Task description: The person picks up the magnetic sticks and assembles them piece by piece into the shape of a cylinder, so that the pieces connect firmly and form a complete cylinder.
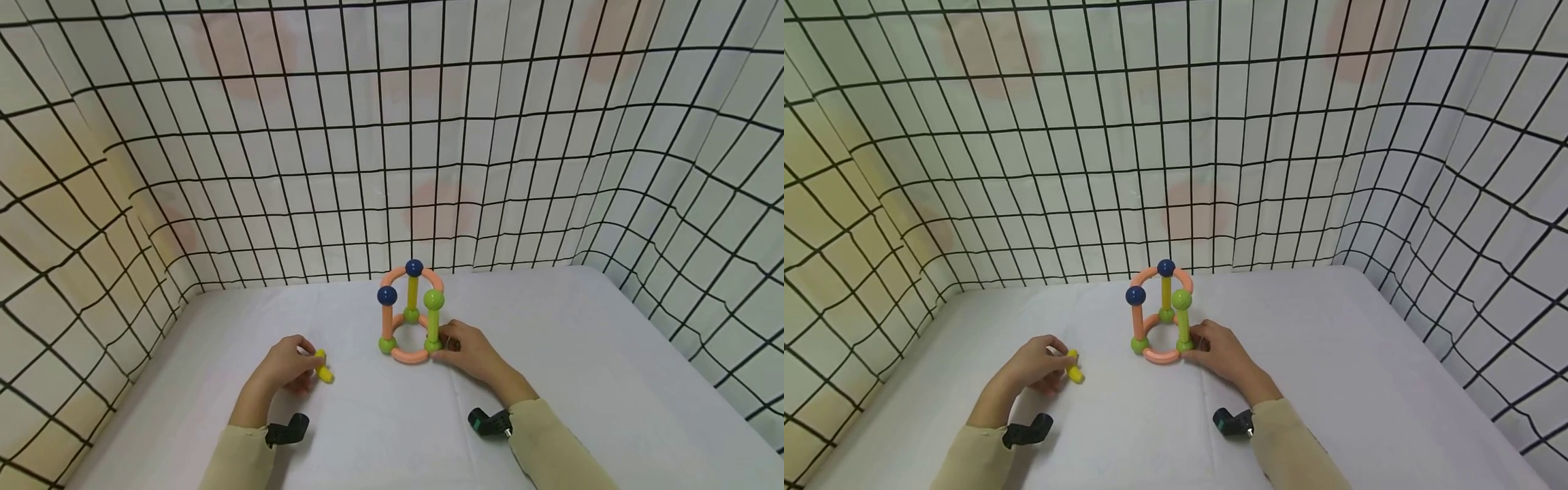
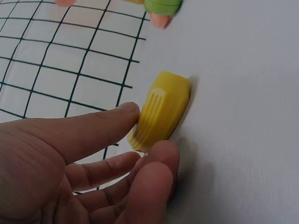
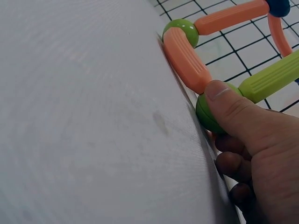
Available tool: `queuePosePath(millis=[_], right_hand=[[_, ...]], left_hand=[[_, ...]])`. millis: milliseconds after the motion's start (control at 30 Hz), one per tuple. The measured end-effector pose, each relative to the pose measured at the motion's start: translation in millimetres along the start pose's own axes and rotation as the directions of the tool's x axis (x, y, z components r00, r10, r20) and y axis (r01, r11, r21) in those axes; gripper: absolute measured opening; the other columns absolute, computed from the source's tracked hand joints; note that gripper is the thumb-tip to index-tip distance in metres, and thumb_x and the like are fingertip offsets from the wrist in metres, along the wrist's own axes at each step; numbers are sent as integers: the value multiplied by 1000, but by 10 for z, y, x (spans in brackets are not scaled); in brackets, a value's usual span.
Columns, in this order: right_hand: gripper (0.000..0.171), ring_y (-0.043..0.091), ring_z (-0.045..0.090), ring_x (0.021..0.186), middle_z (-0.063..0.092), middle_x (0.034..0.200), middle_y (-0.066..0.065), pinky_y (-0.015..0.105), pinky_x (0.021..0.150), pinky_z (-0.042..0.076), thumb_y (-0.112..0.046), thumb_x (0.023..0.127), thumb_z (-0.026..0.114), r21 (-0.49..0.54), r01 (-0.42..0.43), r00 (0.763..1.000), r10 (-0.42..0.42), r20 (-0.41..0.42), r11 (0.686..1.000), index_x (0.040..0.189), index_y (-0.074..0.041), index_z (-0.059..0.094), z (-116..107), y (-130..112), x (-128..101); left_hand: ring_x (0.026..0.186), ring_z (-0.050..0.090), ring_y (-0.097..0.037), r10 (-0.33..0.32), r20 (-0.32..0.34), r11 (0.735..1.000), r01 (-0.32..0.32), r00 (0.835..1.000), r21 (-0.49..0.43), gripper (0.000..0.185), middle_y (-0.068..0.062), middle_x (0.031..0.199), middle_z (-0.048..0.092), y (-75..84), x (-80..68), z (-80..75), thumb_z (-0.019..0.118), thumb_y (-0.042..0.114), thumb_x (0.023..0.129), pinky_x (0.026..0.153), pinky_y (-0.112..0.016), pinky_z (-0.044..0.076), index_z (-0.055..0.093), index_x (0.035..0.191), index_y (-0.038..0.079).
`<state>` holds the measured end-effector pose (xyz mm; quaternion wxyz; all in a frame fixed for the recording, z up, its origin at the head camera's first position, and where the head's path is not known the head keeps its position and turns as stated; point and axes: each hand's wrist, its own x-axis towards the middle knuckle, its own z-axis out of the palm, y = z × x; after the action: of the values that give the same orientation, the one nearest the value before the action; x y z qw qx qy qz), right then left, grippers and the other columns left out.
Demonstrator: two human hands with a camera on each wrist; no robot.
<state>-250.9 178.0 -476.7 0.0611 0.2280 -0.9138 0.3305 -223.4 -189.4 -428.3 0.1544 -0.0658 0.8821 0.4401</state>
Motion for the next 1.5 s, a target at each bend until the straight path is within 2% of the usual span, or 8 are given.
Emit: queuePosePath(millis=[300, 767, 1033, 1267, 1400, 1500], right_hand=[[35, 7, 49, 75, 57, 88, -5, 22, 65, 42, -33, 85, 80, 18, -2, 1000, 2, 6, 1000, 111, -11, 70, 12, 11, 6], [37, 7, 51, 84, 60, 103, -1, 22, 73, 45, -26, 89, 76, 33, 49, 992, -52, 118, 998, 120, -8, 67, -124, 70, 7], [38, 9, 51, 87, 59, 107, -1, 24, 75, 45, -27, 92, 72, 12, 43, 992, -44, 122, 999, 124, -8, 67, -148, 87, -5], [36, 8, 51, 86, 60, 106, 0, 23, 75, 45, -27, 90, 74, 30, 47, 993, -50, 102, 998, 119, -8, 68, -111, 57, -1], [35, 8, 51, 85, 61, 105, -1, 23, 74, 45, -29, 90, 75, 21, 45, 994, -47, 96, 999, 118, -9, 69, -79, 16, 6], [37, 8, 51, 84, 61, 104, -2, 23, 73, 44, -31, 89, 76, 1, 41, 996, -41, 84, 999, 118, -10, 69, -63, -8, 6]], left_hand=[[47, 59, -15, -12, -3, 997, 12, 1000, 75, 26, -9, 67, 67, 28, 6, 100, 71, 23, 92, 48, -27, 53, 58, 96, 0], [45, 59, -14, 25, -31, 993, -21, 999, 113, 24, -8, 61, 65, 68, 28, 194, 66, 24, 93, 46, -26, 52, 59, 90, 1], [49, 61, -17, 52, -75, 997, -48, 996, 55, 22, -10, 68, 66, 138, 37, 203, 64, 22, 91, 47, -28, 53, 56, 94, 2], [50, 65, -16, 98, -140, 995, -95, 985, 26, 26, -9, 75, 70, 180, 52, 251, 66, 25, 92, 51, -26, 51, 55, 99, 2], [52, 67, -16, 117, -154, 990, -128, 981, -65, 29, -9, 76, 71, 199, 69, 290, 70, 24, 92, 53, -28, 56, 55, 101, 1], [54, 68, -16, 107, -142, 975, -132, 984, -181, 30, -9, 79, 70, 217, 77, 317, 72, 23, 91, 55, -30, 58, 54, 102, 1]])
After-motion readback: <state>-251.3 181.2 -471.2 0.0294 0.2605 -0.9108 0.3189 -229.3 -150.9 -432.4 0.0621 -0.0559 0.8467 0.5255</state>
